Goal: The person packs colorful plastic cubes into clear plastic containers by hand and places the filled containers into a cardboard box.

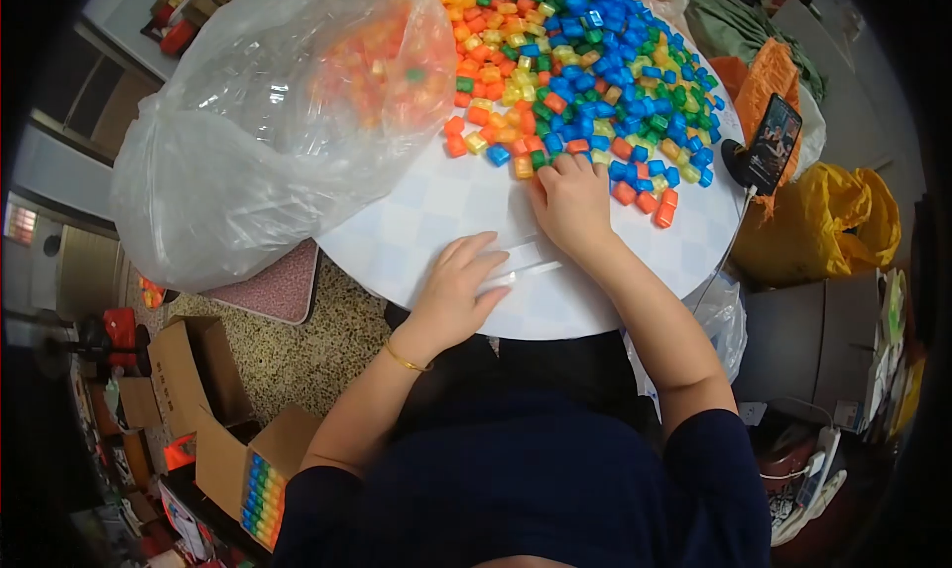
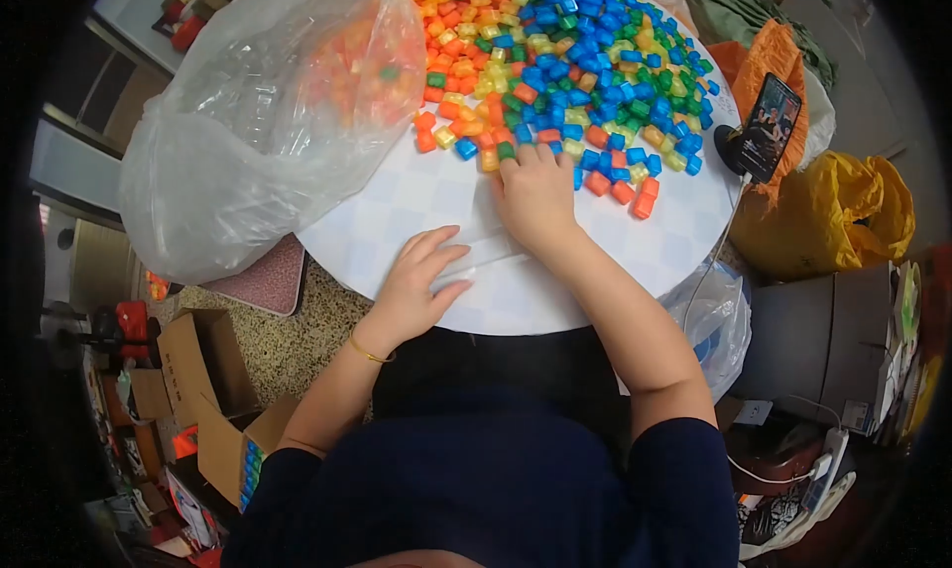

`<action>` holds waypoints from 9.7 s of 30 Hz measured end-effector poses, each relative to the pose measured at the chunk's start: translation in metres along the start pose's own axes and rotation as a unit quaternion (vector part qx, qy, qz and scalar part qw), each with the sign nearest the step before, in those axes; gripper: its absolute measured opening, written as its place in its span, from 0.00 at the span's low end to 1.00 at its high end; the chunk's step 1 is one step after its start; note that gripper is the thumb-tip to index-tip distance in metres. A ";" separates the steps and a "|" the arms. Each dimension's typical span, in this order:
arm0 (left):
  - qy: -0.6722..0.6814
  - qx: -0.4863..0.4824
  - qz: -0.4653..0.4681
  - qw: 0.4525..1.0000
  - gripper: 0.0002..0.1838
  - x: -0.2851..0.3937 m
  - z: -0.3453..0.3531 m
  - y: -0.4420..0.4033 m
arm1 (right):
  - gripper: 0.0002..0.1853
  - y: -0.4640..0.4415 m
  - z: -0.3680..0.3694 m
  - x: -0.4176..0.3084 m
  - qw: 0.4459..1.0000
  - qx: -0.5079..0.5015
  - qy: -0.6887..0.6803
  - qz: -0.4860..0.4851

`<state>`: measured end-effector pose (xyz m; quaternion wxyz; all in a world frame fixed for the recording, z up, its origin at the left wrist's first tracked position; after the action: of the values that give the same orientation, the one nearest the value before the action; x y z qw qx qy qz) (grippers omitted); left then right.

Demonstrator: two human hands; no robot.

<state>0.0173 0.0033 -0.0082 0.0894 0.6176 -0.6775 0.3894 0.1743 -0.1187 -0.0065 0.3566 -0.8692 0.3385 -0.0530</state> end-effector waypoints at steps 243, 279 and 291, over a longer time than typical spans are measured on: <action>-0.020 0.125 -0.071 0.989 0.30 0.003 -0.004 0.032 | 0.23 -0.053 -0.019 -0.001 0.973 -0.174 -0.042 0.145; -0.214 0.078 0.009 0.974 0.23 0.025 0.015 0.005 | 0.12 0.045 -0.031 -0.036 0.983 -0.025 -0.182 0.020; -0.241 0.068 0.025 0.968 0.26 0.019 0.014 0.009 | 0.09 0.047 -0.030 -0.035 0.990 0.002 -0.134 -0.044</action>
<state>0.0102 -0.0204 -0.0100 -0.1284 0.6803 -0.6664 0.2768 0.1119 -0.1384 -0.0096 0.3980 -0.8816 0.2491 0.0474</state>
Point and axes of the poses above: each hand's wrist, its own y-axis away from the middle knuckle, its own z-axis out of the palm, x = y × z, the point moved 2 cm from there along -y, towards the middle knuckle, and after that the axes turned 9 degrees about x, right-handed, at the moved point
